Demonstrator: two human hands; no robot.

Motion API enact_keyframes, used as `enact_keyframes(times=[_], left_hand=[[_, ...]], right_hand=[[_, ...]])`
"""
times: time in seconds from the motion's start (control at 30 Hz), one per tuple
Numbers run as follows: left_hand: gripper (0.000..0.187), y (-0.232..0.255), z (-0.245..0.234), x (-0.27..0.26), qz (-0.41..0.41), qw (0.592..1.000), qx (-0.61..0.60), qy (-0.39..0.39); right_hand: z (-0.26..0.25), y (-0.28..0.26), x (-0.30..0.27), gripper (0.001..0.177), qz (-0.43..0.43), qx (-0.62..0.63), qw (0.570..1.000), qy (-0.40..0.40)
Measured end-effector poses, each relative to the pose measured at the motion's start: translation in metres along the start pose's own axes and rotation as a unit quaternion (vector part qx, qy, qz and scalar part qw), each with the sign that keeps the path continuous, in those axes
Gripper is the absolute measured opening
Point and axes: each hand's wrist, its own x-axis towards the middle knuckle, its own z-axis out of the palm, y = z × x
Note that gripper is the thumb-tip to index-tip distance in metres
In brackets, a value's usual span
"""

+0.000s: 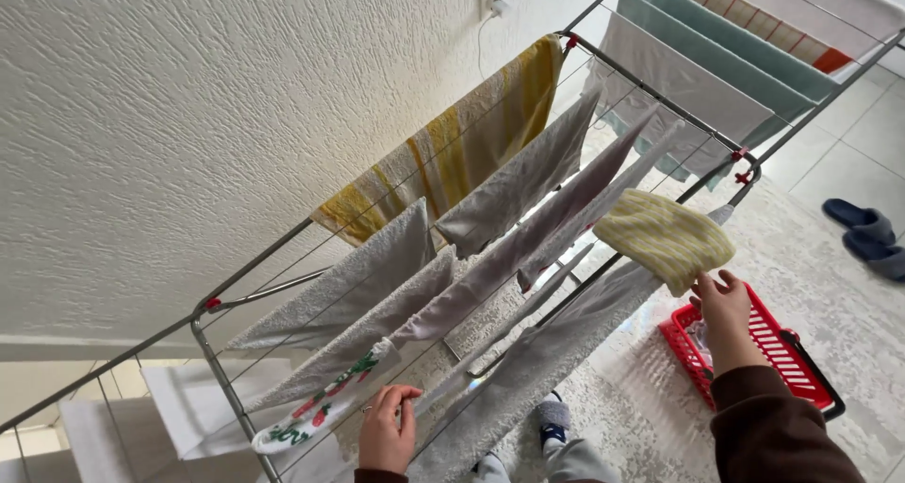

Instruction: The person takes various small garments and cloths from a red laundry basket and hangs them on a metal drying rack. Items include a yellow-striped cloth, a white cloth with a strawberry pattern, and several small garments. The person repeatedly reaches into the basket, unfolds each item, and places it on the rack bars.

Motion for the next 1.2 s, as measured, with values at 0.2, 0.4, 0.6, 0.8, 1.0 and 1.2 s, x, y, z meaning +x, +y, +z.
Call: enact_keyframes(times=[0.2,0.4,0.6,0.8,1.0,1.2], left_hand=[[0.021,0.025,0.045,-0.011,0.094,0.994,-0.009,0.062],[0.023,0.062,0.064,-0.016,0.033,0.999,-0.016,0.032],[0.023,0.080,0.083,-0.008,0.054,0.998,-0.017,0.012],[0.020,0.116,0.092,0.001,0.099,0.995,-0.026,-0.011],[0.022,0.161,0.088,0.002,0.138,0.981,-0.134,-0.017],[0.063,0.174,0.097,0.011,0.049,0.944,-0.320,-0.061]], right_hand=[[0.002,-0.001,0.022,0.044,0.012,-0.010,1.000,-0.016],[-0.007,0.030,0.059,0.023,0.019,0.007,0.999,-0.036],[-0.013,0.004,0.039,0.022,-0.059,0.052,0.995,-0.068],[-0.005,-0.079,-0.018,0.017,-0.197,0.050,0.968,-0.147],[0.007,-0.124,-0.081,0.015,-0.255,-0.012,0.890,-0.378],[0.008,-0.140,-0.157,0.013,-0.236,0.046,0.734,-0.635]])
